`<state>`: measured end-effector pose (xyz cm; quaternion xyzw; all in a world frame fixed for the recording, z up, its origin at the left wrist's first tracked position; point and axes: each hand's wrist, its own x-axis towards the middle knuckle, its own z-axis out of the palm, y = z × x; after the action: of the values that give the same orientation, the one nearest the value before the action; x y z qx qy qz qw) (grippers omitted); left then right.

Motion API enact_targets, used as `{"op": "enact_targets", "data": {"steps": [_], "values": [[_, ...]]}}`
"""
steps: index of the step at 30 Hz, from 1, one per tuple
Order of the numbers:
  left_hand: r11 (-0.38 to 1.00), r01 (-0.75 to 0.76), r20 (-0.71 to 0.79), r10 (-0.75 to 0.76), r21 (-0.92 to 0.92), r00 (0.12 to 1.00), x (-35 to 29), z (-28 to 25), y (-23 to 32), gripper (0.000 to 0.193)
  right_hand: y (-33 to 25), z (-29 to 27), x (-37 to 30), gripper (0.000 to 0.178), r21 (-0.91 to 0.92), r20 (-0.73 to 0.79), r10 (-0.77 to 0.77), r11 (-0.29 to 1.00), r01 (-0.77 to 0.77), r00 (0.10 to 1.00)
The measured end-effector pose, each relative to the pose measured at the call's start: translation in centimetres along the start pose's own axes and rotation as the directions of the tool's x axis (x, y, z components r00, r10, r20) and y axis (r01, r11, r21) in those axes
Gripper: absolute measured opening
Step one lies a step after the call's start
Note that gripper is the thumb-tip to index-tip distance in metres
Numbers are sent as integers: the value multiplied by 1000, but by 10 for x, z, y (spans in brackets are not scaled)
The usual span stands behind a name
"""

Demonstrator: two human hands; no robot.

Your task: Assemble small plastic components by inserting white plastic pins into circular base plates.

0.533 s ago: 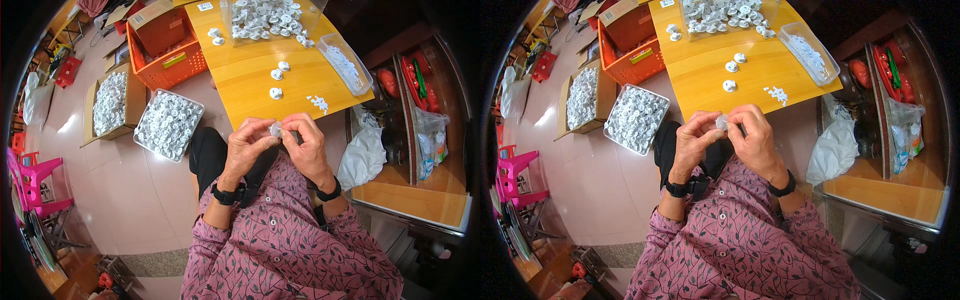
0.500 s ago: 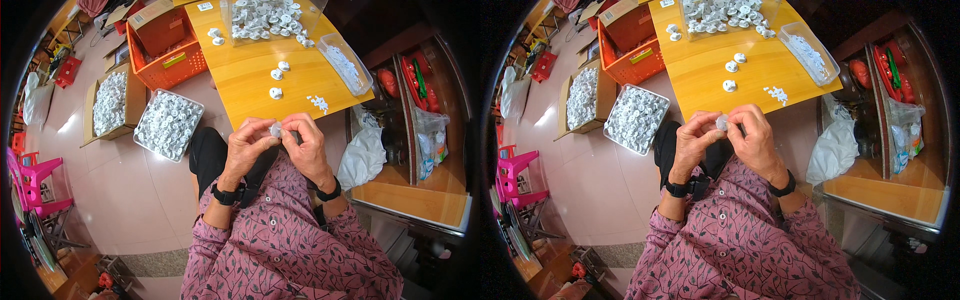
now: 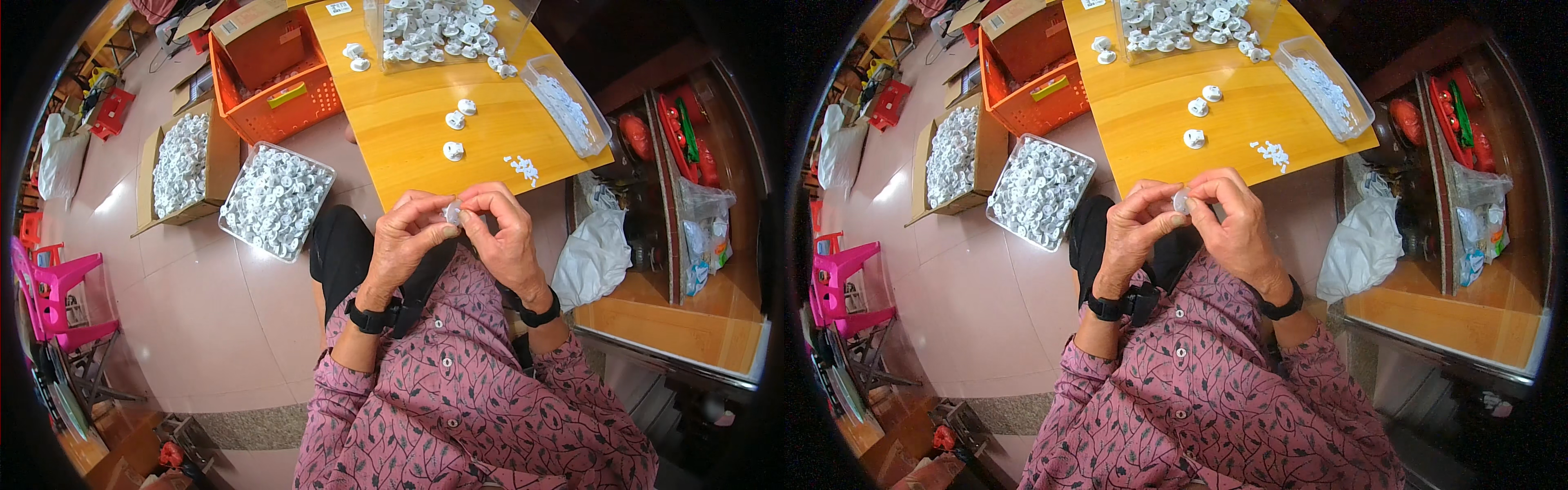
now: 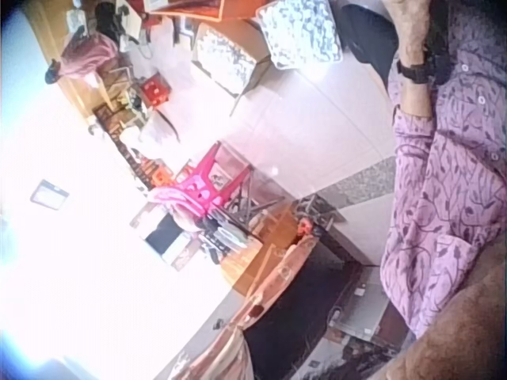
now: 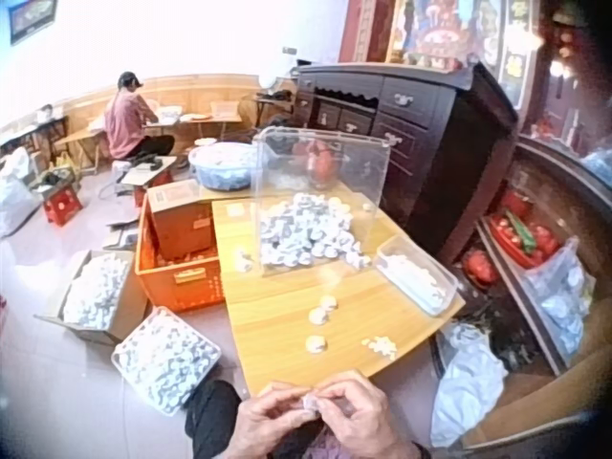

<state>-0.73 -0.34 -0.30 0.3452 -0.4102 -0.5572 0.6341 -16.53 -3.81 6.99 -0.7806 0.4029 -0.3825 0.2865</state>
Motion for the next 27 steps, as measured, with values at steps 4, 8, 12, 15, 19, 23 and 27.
{"op": "enact_targets", "data": {"steps": [4, 8, 12, 15, 19, 23, 27], "values": [[1000, 15, -16, -15, -7, 1000, -2, -2, 2, 35, 3, 1, 0, 9, 38, 22, 20, 999, -21, 1000], [996, 0, -20, 2, 89, 1000, -3, -2, 1, 34, 0, 4, 0, 8, -16, 12, -10, 1000, 10, 1000], [986, -40, 3, 40, 165, 999, -1, 2, 8, 34, -2, 4, -1, 9, -87, 16, -16, 996, 17, 1000], [984, -51, -1, 52, 169, 999, -4, -4, 9, 34, -4, 10, 0, 9, -124, 34, -56, 990, 60, 998], [981, -63, -4, 65, 181, 998, -7, -12, 14, 33, -10, 16, 2, 9, -95, 49, -66, 993, 70, 997], [978, -33, -20, 38, 206, 999, -13, -23, 21, 32, -11, 25, 2, 8, -13, 74, -1, 1000, 2, 997], [1000, 17, -218, -11, 23, 976, -17, -50, 16, 30, -6, 25, -1, 8, 23, 54, 9, 1000, -10, 999]]}}
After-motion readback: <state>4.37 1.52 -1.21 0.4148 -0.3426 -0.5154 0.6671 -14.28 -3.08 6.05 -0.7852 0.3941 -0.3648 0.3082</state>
